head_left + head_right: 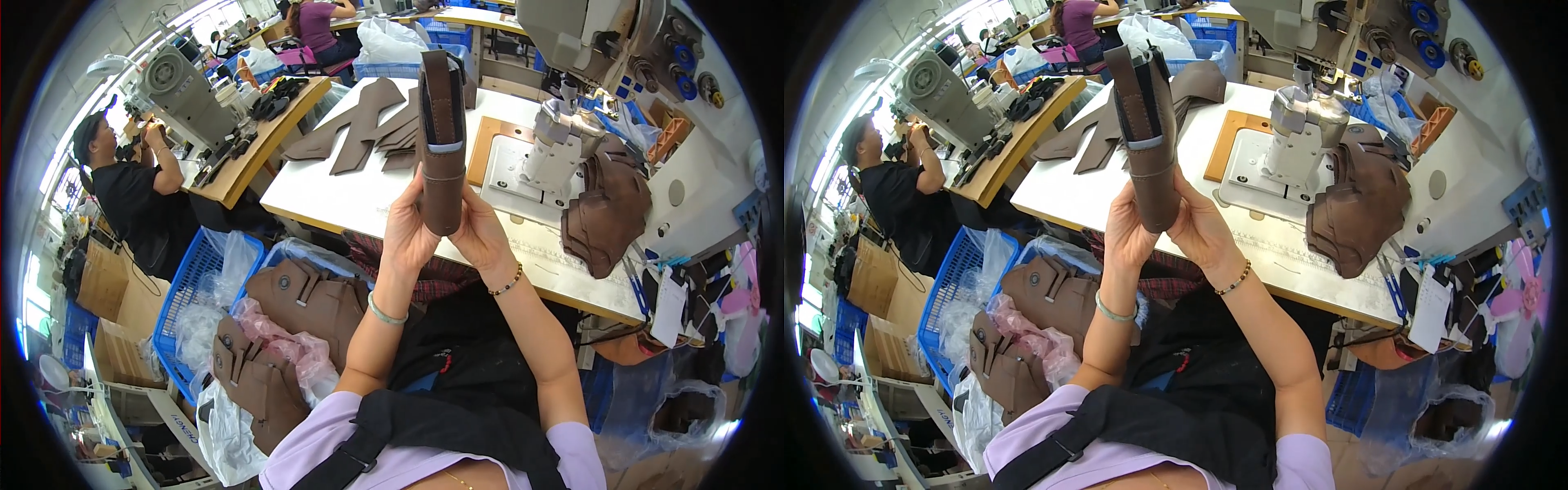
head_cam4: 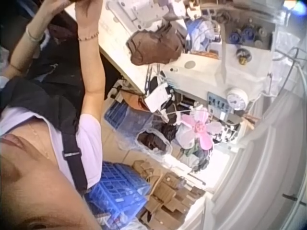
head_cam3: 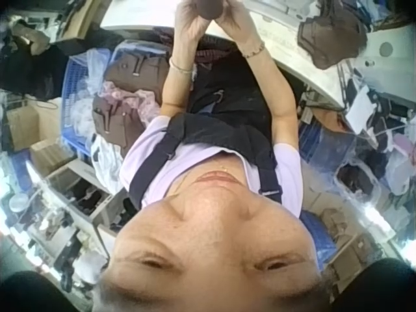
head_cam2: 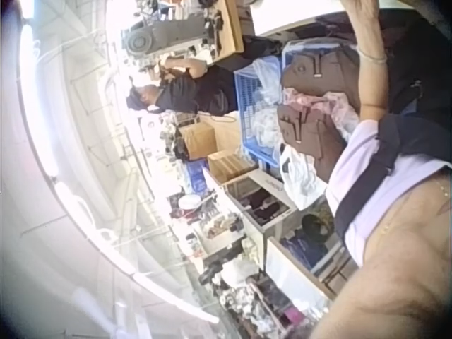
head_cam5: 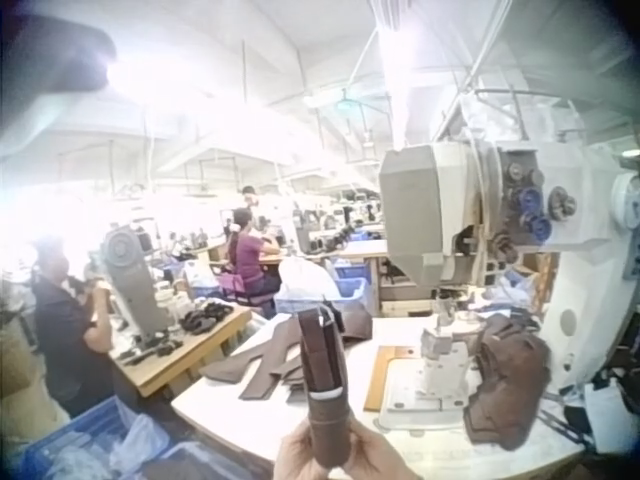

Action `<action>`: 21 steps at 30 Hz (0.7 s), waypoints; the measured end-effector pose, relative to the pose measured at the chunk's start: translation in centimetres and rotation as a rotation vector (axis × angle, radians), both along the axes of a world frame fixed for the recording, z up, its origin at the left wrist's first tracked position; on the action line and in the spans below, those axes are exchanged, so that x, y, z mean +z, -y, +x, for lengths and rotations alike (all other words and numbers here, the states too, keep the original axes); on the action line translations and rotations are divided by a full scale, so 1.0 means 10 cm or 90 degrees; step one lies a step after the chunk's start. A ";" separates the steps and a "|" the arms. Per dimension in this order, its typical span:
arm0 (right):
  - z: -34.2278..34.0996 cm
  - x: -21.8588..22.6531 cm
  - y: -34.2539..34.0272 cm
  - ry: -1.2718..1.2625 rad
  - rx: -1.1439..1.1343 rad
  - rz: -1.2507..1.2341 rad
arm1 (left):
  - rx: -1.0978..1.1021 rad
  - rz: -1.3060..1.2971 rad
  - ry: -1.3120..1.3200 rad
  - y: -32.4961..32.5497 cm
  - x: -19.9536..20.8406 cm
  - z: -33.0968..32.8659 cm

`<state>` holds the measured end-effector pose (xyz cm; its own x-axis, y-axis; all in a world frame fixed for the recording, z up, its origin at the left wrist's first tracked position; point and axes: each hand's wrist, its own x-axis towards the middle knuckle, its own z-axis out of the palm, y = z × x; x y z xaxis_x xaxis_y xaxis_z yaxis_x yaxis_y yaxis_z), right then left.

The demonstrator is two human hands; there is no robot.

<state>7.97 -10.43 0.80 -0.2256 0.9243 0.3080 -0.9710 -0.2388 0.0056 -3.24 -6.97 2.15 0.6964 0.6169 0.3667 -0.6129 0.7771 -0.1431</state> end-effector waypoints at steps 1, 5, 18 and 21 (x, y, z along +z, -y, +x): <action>0.01 0.00 0.00 0.000 0.003 0.001 | -0.007 -0.002 0.004 0.00 0.00 0.00; 0.02 -0.05 -0.01 0.072 0.001 0.026 | 0.020 0.021 -0.059 -0.03 -0.05 -0.04; 0.18 -0.19 0.14 0.142 -0.214 -0.106 | 0.629 0.054 -0.341 -0.25 0.11 -0.53; 0.34 -0.18 0.23 0.182 -0.231 -0.167 | 0.744 0.067 -0.434 -0.39 0.19 -0.56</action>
